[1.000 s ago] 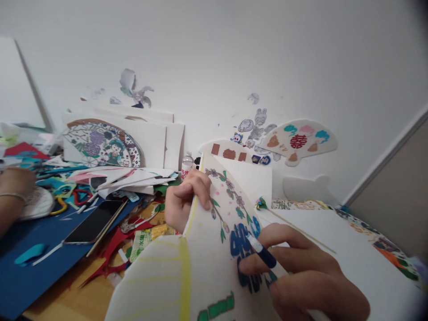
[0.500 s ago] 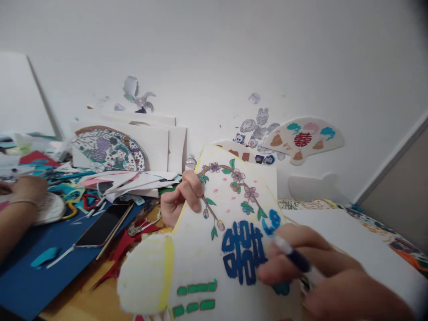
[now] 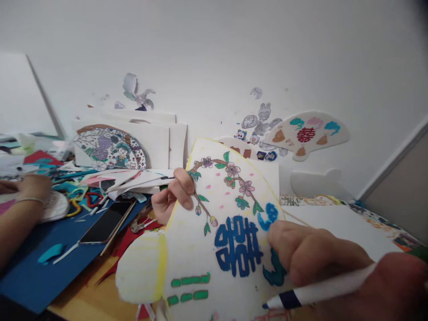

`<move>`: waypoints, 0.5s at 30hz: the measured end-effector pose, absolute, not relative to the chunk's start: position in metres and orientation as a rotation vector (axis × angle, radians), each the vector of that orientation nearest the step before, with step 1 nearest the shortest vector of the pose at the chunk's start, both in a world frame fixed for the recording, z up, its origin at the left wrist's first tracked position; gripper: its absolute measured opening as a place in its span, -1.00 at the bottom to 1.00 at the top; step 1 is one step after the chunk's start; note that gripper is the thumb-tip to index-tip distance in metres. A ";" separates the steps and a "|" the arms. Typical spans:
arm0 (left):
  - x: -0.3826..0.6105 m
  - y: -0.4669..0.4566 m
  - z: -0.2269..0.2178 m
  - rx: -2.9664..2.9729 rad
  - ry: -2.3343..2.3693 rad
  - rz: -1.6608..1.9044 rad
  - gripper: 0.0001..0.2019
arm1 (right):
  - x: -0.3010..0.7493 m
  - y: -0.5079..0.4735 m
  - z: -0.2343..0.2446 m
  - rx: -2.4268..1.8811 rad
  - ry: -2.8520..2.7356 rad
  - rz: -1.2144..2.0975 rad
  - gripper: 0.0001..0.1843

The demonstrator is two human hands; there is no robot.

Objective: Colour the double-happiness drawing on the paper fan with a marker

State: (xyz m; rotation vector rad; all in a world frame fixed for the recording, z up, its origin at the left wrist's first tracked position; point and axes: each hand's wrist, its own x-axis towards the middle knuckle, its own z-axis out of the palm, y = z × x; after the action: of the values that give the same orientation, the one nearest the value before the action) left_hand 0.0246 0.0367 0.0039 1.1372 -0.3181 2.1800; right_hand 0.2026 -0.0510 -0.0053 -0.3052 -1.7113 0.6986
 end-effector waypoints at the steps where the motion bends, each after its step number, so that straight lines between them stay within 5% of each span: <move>1: 0.023 0.038 0.002 1.142 -0.328 2.174 -0.51 | 0.203 -0.049 -0.005 -0.286 -1.709 0.702 -0.21; 4: 0.020 0.043 -0.004 1.136 -0.338 2.180 -0.47 | 0.204 -0.045 -0.004 -0.307 -1.715 0.653 -0.27; 8: 0.027 0.045 -0.005 1.086 -0.465 2.298 -0.46 | 0.199 -0.047 -0.006 -0.422 -1.877 0.542 -0.75; 11: 0.033 0.043 -0.003 1.110 -0.612 2.407 -0.56 | 0.192 -0.048 -0.012 -0.550 -1.838 0.503 -0.68; 15: 0.035 0.037 0.000 1.322 -0.675 2.590 -0.84 | 0.197 -0.042 -0.013 -0.559 -1.600 0.373 -0.84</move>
State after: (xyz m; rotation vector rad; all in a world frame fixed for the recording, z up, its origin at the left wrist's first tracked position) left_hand 0.0352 0.0374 -0.0004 1.3223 -0.6753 2.5899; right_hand 0.1966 -0.0420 -0.0133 -0.5587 -1.5998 0.3734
